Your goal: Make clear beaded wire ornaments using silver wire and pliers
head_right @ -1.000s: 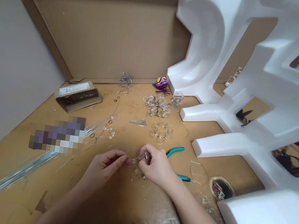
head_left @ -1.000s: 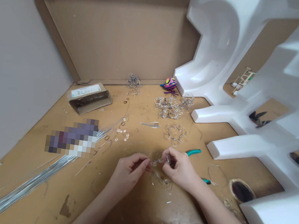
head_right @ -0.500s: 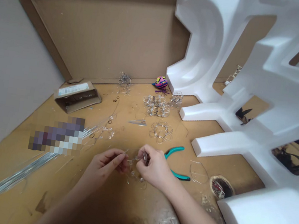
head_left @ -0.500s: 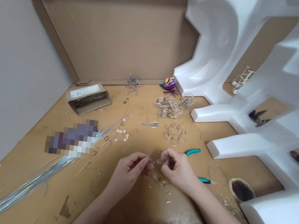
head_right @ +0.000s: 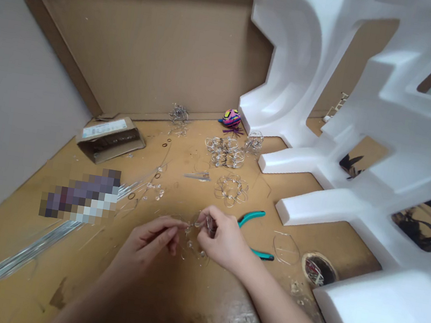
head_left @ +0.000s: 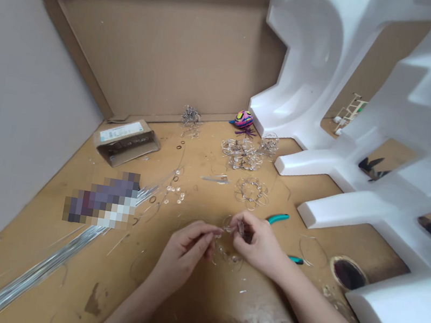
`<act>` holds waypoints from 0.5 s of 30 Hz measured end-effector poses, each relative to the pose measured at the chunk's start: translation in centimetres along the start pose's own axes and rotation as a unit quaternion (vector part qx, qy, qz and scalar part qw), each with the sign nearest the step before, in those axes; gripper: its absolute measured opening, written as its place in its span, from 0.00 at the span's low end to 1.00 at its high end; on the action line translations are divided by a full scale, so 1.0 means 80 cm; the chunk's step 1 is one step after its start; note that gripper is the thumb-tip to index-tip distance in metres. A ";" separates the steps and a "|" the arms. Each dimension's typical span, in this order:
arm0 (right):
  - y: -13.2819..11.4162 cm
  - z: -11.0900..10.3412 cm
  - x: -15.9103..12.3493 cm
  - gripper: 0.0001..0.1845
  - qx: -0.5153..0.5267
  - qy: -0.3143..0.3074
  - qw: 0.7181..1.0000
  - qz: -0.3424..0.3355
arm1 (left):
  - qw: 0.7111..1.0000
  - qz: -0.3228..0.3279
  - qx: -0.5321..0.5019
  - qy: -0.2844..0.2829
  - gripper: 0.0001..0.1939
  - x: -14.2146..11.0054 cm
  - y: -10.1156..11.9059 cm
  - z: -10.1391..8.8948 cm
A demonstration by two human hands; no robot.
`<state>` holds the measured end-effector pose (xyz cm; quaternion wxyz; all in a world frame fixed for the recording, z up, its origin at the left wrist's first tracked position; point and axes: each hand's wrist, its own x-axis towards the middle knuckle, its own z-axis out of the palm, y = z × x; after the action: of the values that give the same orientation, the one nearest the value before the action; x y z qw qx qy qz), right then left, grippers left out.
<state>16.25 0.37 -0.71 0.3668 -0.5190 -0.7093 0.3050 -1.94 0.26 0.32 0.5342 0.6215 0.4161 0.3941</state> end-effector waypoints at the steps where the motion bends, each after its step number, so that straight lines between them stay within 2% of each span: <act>1: 0.000 0.000 0.000 0.09 0.004 -0.001 1.000 0.002 | 0.999 0.027 0.030 -0.010 0.11 -0.001 0.000 0.000; 5: 0.000 0.000 -0.001 0.11 0.025 -0.013 1.000 -0.007 | 0.987 0.082 0.134 -0.031 0.12 -0.004 -0.004 -0.001; 10: -0.004 0.005 -0.004 0.13 0.039 -0.034 0.998 -0.021 | 0.959 0.151 0.236 -0.025 0.12 -0.006 -0.012 0.005; 15: -0.011 0.006 -0.007 0.15 0.042 -0.042 0.998 -0.024 | 0.948 0.156 0.277 0.005 0.09 -0.008 -0.016 0.010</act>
<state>15.50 -0.45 -0.37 0.3657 -0.4726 -0.7229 0.3470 -1.52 -0.53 -1.09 0.2703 0.8001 0.4097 0.3448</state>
